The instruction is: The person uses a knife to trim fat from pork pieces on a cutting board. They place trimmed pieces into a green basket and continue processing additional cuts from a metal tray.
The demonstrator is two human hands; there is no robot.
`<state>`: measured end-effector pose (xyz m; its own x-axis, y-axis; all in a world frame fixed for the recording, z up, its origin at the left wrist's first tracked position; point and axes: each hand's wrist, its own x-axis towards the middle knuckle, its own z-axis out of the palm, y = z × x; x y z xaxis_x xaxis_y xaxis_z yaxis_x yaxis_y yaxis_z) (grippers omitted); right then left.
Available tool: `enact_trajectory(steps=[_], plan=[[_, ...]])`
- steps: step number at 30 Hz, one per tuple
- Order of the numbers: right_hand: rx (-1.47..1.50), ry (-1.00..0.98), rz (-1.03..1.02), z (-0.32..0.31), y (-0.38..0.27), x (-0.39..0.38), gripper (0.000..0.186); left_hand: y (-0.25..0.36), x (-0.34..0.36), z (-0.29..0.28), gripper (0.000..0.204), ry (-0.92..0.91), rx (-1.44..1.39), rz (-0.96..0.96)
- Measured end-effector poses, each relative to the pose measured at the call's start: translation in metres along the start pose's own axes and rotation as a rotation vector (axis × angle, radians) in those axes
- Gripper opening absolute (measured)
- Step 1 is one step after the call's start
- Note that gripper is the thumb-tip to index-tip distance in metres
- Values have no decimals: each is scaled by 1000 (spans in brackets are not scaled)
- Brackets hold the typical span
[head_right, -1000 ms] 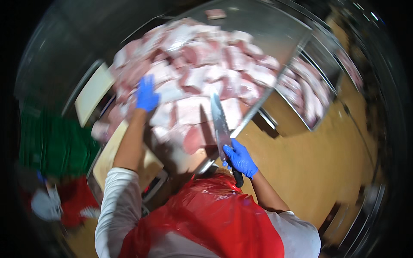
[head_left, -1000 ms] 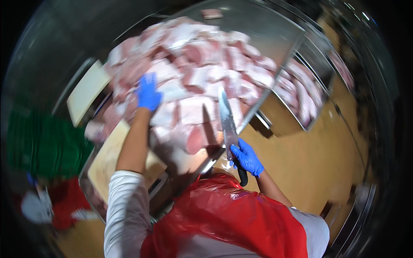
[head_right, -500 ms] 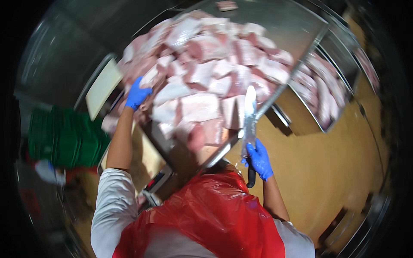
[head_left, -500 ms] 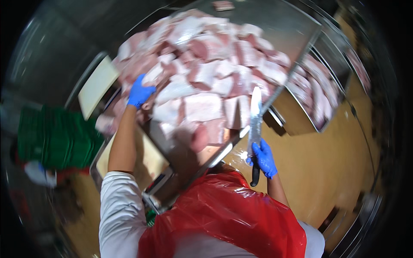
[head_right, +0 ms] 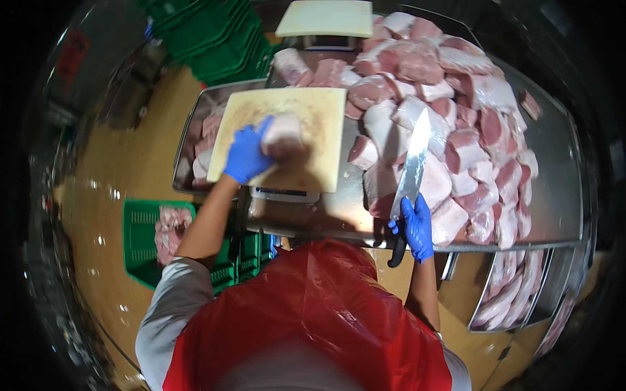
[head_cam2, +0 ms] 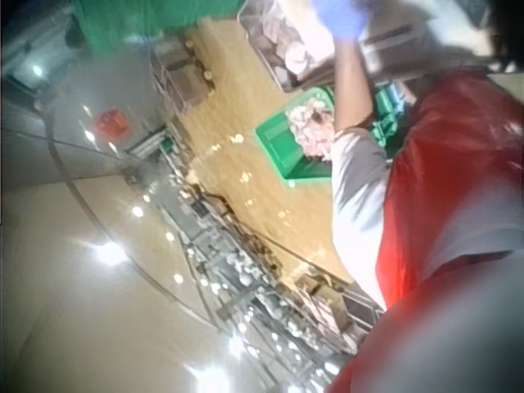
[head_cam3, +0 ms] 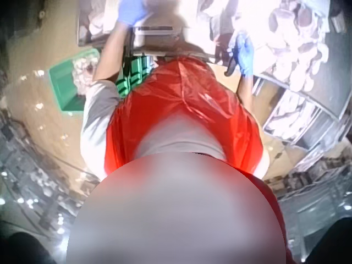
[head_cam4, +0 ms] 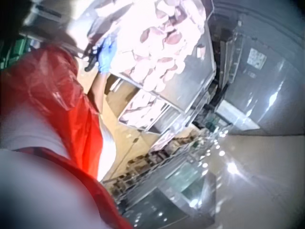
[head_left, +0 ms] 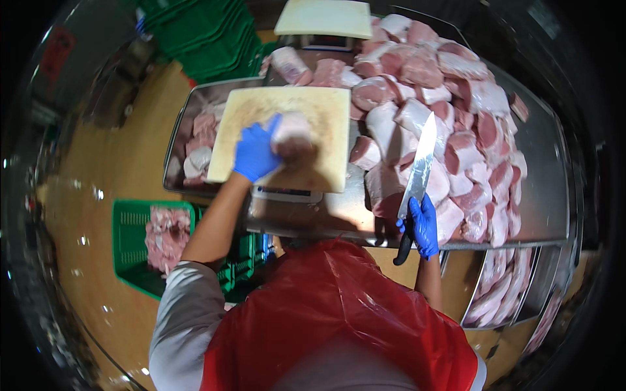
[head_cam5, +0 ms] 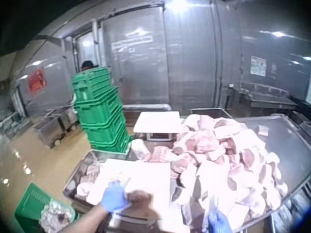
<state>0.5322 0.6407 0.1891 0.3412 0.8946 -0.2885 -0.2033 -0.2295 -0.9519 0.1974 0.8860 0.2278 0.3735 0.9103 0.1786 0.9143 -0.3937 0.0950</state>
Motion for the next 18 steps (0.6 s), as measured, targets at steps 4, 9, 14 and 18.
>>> enact_trajectory(steps=[4,9,14,18], plan=[[-52,-155,3,57,-27,25,23,1,-87,0,66,318,-35,208],[-138,-207,-12,101,-47,35,22,-62,-167,12,27,378,-745,-248],[-297,-133,-232,142,-88,52,23,-126,-186,5,19,642,-941,-594],[-104,-170,-507,182,-134,35,22,-144,-176,-8,20,735,-1074,-595]])
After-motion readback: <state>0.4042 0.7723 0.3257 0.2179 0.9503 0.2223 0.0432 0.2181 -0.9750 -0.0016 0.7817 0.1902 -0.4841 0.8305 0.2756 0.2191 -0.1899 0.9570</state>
